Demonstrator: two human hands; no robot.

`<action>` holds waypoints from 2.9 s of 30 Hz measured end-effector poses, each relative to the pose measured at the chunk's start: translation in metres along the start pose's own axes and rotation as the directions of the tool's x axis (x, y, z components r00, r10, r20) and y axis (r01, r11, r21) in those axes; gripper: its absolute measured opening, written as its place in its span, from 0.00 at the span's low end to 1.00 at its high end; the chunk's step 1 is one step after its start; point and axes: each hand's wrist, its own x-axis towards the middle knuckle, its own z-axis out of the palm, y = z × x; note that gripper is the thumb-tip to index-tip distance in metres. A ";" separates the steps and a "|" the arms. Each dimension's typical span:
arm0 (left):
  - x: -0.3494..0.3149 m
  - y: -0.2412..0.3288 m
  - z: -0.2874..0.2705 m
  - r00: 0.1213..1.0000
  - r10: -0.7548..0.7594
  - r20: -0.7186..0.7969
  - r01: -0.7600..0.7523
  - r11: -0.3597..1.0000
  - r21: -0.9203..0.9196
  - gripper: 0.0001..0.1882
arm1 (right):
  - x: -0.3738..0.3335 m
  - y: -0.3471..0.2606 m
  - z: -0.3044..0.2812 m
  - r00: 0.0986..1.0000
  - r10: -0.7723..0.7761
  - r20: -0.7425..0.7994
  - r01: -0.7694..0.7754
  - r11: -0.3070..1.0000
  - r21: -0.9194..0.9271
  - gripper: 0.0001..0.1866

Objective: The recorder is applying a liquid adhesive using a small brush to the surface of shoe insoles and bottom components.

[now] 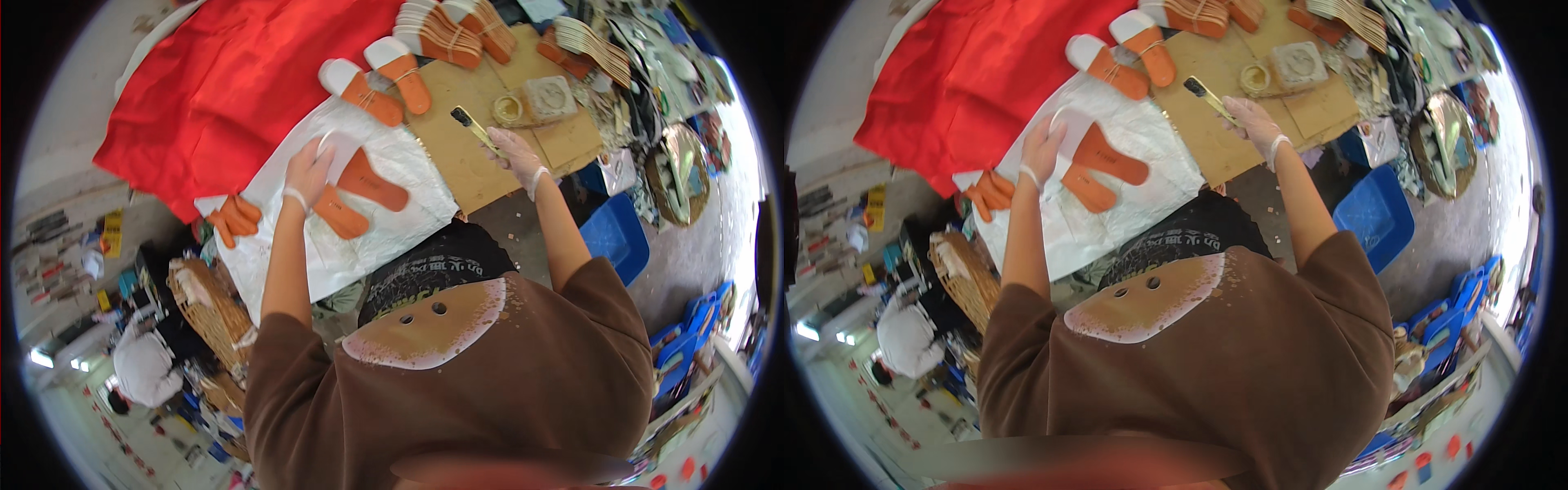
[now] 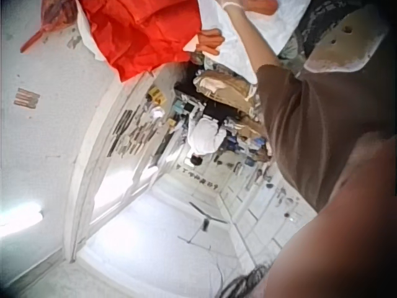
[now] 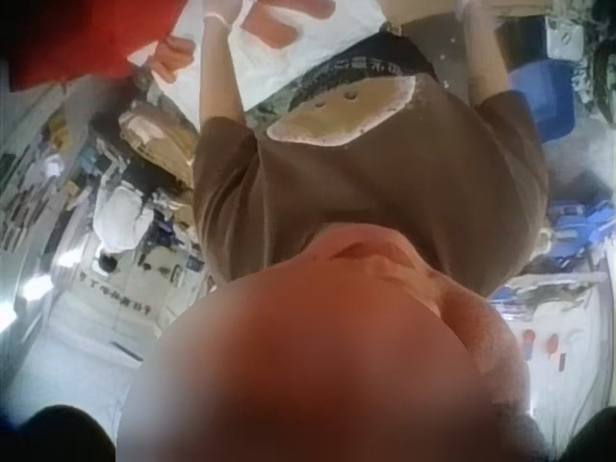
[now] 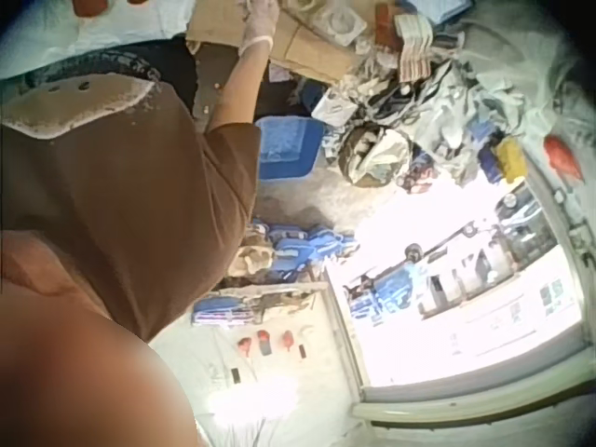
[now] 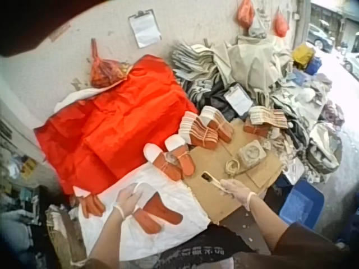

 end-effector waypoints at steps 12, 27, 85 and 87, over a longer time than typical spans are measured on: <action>0.022 0.064 -0.016 0.932 0.051 0.360 0.266 0.581 -0.770 0.25 | -0.008 -0.103 0.059 0.434 -0.840 0.326 0.778 0.167 -0.606 0.08; 0.018 0.046 -0.035 0.955 0.052 0.292 0.247 0.405 -0.880 0.20 | -0.034 -0.097 0.040 0.575 -0.341 0.744 0.785 0.485 -0.385 0.10; -0.004 0.082 -0.005 0.796 0.565 -0.219 -0.463 0.800 0.383 0.04 | -0.044 -0.071 0.066 0.989 -0.015 0.149 -0.024 0.966 0.258 0.17; 0.003 0.067 0.002 0.888 0.409 -0.208 -0.348 0.896 0.277 0.08 | -0.045 -0.077 0.075 0.994 -0.054 0.091 0.044 0.994 0.103 0.16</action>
